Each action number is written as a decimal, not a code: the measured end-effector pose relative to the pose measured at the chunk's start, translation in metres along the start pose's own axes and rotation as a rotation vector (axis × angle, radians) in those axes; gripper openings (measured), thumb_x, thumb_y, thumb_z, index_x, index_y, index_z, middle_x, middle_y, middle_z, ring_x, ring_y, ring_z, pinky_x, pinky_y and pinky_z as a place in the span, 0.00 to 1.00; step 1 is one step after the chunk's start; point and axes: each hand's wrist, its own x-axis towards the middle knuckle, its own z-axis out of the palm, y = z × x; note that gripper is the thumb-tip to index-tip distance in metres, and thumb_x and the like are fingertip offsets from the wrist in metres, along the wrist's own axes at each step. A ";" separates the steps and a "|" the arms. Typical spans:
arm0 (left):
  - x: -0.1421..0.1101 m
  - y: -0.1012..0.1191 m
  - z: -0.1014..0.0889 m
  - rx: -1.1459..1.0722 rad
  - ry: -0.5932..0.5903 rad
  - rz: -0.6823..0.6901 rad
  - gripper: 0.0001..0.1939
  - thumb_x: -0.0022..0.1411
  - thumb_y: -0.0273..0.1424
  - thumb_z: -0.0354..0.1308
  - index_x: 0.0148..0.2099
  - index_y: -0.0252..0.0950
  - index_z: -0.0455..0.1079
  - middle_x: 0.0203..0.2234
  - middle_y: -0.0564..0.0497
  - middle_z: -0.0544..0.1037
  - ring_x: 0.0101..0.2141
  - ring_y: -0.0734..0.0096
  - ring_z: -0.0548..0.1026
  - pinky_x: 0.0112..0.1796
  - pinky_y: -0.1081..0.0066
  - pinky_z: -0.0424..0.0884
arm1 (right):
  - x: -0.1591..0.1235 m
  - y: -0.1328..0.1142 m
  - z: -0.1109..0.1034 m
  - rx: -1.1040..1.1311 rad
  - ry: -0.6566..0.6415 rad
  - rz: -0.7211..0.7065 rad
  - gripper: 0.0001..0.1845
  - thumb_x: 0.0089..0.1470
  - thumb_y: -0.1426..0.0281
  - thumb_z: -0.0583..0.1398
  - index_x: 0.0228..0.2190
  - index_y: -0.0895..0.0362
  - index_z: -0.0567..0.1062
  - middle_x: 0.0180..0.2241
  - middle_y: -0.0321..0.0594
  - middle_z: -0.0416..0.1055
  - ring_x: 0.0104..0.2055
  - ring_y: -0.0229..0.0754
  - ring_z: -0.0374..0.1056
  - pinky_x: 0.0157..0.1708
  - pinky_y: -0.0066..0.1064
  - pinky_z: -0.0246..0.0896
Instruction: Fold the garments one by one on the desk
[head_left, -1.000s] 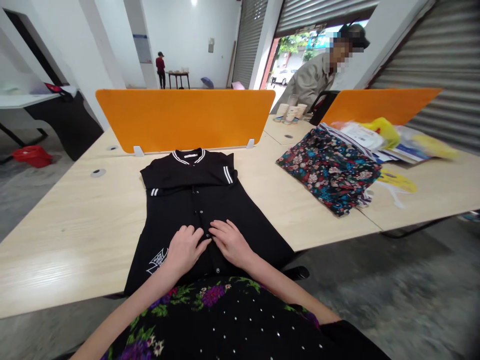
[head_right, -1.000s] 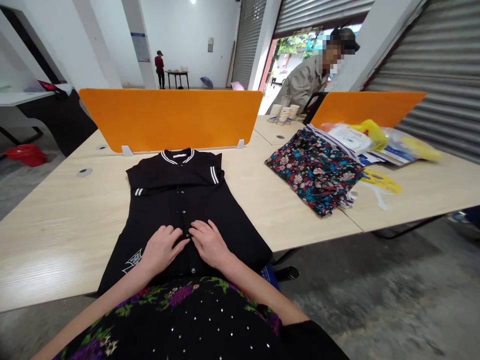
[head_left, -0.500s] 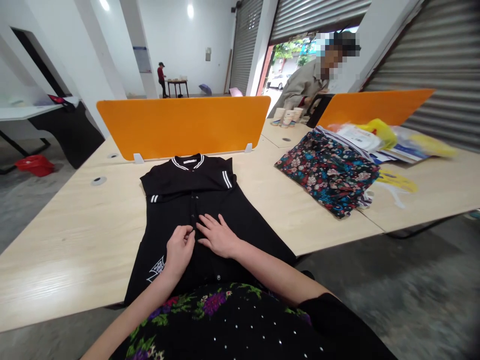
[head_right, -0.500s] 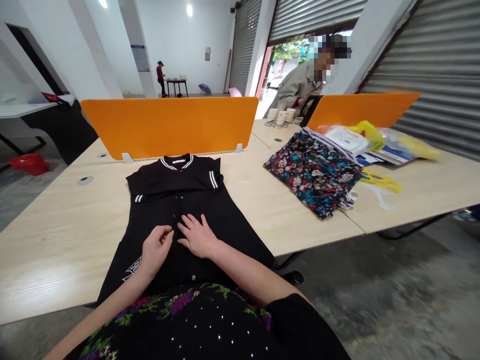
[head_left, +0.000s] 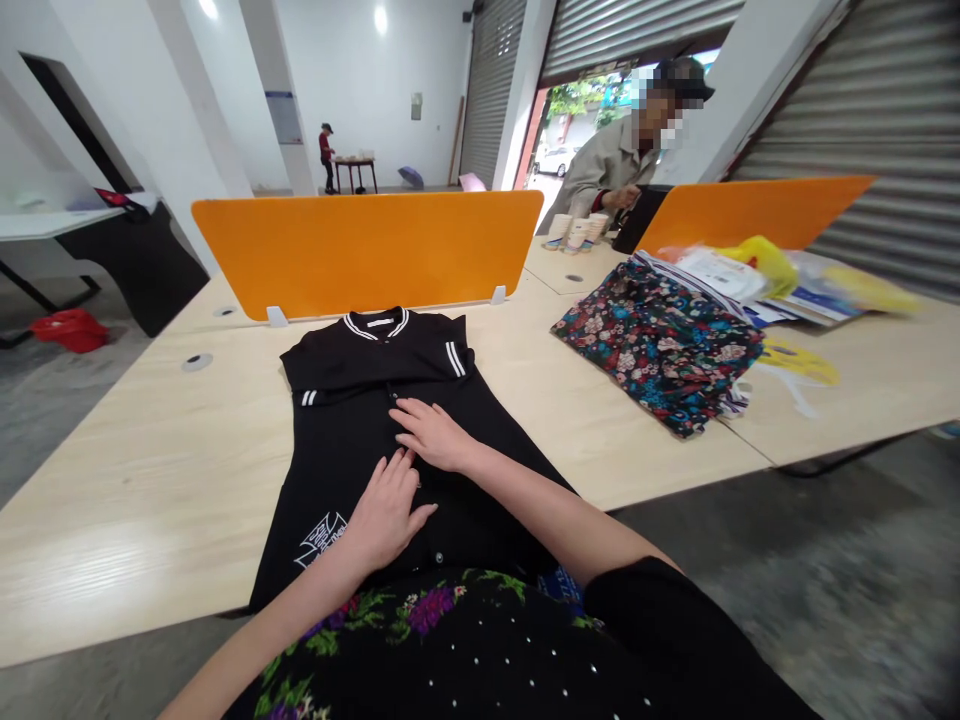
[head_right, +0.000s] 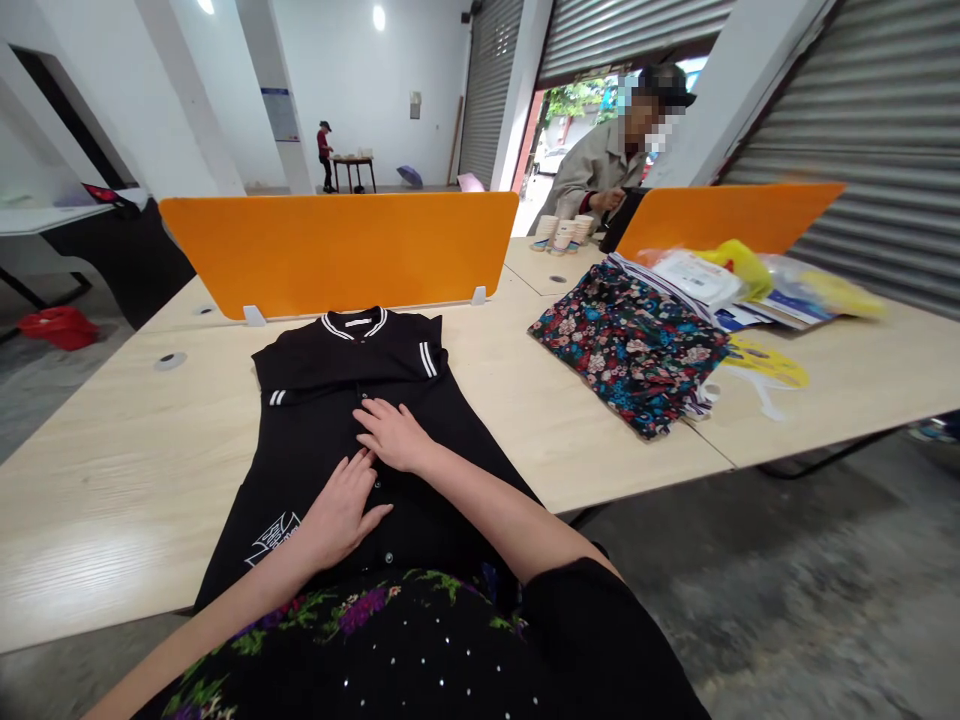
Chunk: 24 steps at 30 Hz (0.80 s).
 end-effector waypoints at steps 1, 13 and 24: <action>0.000 0.000 0.001 0.008 -0.011 0.002 0.20 0.65 0.40 0.52 0.51 0.30 0.64 0.61 0.34 0.62 0.63 0.51 0.57 0.59 0.48 0.58 | 0.009 0.001 0.004 -0.032 0.002 -0.019 0.25 0.64 0.63 0.51 0.60 0.54 0.61 0.65 0.44 0.51 0.68 0.50 0.44 0.62 0.56 0.45; -0.008 -0.004 -0.004 0.001 -0.011 -0.004 0.25 0.66 0.44 0.47 0.56 0.30 0.63 0.63 0.36 0.60 0.63 0.53 0.56 0.60 0.50 0.57 | 0.037 0.029 0.022 -0.057 -0.071 0.067 0.31 0.65 0.55 0.46 0.64 0.53 0.53 0.68 0.42 0.44 0.69 0.50 0.39 0.64 0.54 0.34; -0.182 -0.057 -0.032 0.163 0.119 0.074 0.34 0.65 0.28 0.51 0.69 0.51 0.45 0.58 0.50 0.69 0.58 0.62 0.66 0.61 0.57 0.57 | -0.178 0.057 -0.019 0.059 0.178 0.242 0.22 0.60 0.58 0.52 0.51 0.54 0.73 0.56 0.47 0.67 0.59 0.50 0.62 0.58 0.48 0.56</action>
